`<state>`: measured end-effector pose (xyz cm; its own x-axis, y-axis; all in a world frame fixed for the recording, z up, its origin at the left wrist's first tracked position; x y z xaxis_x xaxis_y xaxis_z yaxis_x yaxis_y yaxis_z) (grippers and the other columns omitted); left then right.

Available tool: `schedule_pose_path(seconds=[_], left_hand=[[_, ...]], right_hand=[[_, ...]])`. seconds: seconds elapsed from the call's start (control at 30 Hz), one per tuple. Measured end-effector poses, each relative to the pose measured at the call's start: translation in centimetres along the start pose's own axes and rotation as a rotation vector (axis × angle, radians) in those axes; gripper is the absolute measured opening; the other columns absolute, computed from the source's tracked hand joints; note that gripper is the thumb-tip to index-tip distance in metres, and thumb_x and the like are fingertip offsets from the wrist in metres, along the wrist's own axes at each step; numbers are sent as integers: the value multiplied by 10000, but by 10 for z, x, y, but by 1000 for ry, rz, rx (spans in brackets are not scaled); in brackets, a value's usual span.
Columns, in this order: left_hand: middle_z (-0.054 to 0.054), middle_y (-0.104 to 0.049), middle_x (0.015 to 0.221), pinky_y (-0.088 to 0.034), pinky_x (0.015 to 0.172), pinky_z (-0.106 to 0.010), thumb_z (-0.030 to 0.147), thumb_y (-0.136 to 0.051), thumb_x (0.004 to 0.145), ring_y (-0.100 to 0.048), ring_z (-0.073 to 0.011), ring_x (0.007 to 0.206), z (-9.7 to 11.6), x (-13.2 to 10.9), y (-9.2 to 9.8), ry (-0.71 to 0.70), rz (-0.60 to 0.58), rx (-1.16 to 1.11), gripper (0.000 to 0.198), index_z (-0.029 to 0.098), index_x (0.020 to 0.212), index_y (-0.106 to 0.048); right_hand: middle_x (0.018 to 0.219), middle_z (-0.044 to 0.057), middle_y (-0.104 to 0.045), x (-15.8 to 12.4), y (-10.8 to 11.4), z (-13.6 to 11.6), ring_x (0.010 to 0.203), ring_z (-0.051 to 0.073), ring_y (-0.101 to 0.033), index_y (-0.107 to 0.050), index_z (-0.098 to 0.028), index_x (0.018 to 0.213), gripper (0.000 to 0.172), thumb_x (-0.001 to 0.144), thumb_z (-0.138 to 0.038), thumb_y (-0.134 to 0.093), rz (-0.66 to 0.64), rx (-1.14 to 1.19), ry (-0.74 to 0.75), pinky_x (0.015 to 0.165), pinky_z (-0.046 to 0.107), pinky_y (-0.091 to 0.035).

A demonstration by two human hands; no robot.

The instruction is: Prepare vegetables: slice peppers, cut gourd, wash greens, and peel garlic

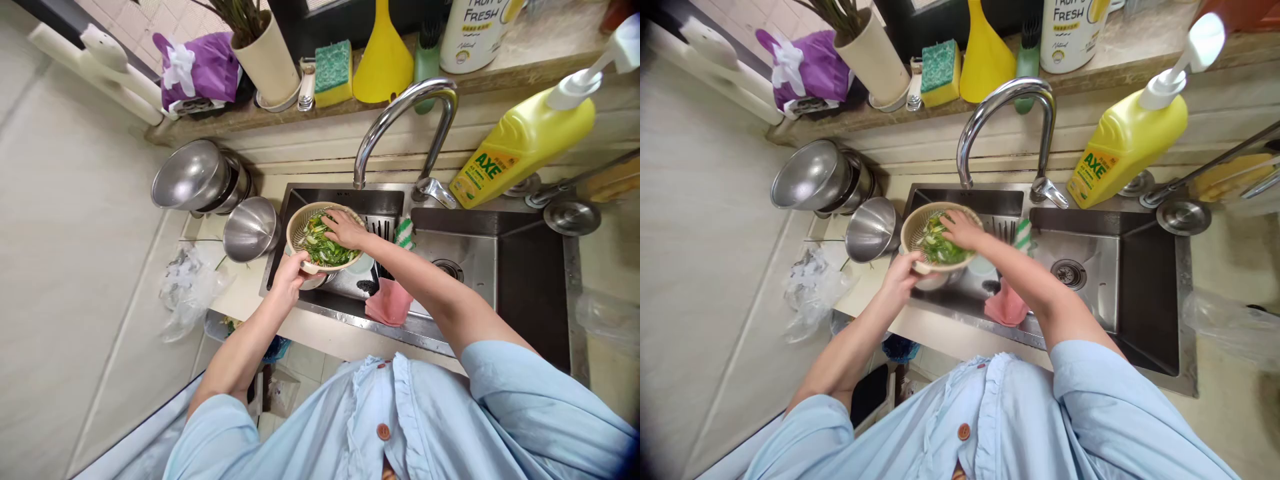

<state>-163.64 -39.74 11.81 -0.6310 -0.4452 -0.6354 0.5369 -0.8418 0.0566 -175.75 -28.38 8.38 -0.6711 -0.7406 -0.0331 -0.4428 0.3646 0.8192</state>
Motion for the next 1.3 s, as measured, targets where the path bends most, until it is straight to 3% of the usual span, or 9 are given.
schedule_pose_path(seconds=[0.17,0.37,0.63,0.97,1.3], left_hand=[[-45,-685,805,-629,659,-471,23,-543,521,-679,-213,697,9,1,1,9,49,37,455,153,953,-603],[-18,-660,711,-629,634,-449,25,-555,542,-658,-183,616,19,-3,-3,-4,49,70,384,151,903,-588],[-21,-670,727,-628,627,-456,27,-559,547,-671,-197,628,27,-6,-4,-18,34,91,389,154,911,-614],[-26,-685,772,-628,620,-455,24,-583,574,-680,-196,636,31,-6,0,-17,54,121,473,175,1022,-607],[-13,-657,711,-624,597,-448,23,-557,602,-667,-188,623,46,-10,-6,-2,43,222,397,178,963,-618]], right_hand=[[1580,132,-284,6,-4,6,1456,335,-233,-379,-178,1494,569,988,-436,-382,52,36,23,1168,537,-255],[1580,148,-274,10,-13,10,1464,333,-220,-344,-177,1511,589,997,-465,-348,36,62,26,1164,560,-244],[1569,128,-299,17,-20,13,1467,320,-220,-351,-213,1508,591,993,-502,-339,91,117,64,1166,575,-235],[1585,136,-271,14,-20,8,1474,326,-203,-344,-192,1512,606,994,-505,-323,57,123,53,1176,559,-225],[1578,140,-279,13,-14,2,1467,322,-216,-341,-186,1512,606,991,-495,-338,57,115,39,1174,530,-240]])
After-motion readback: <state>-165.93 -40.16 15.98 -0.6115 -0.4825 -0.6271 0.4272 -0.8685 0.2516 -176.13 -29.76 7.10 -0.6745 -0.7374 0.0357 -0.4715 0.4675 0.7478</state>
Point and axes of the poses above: each hand's wrist, its own x-axis towards the middle knuckle, its own y-axis out of the back of the hand, z = x × y, the point moved 8 cm from there along x, towards the middle knuckle
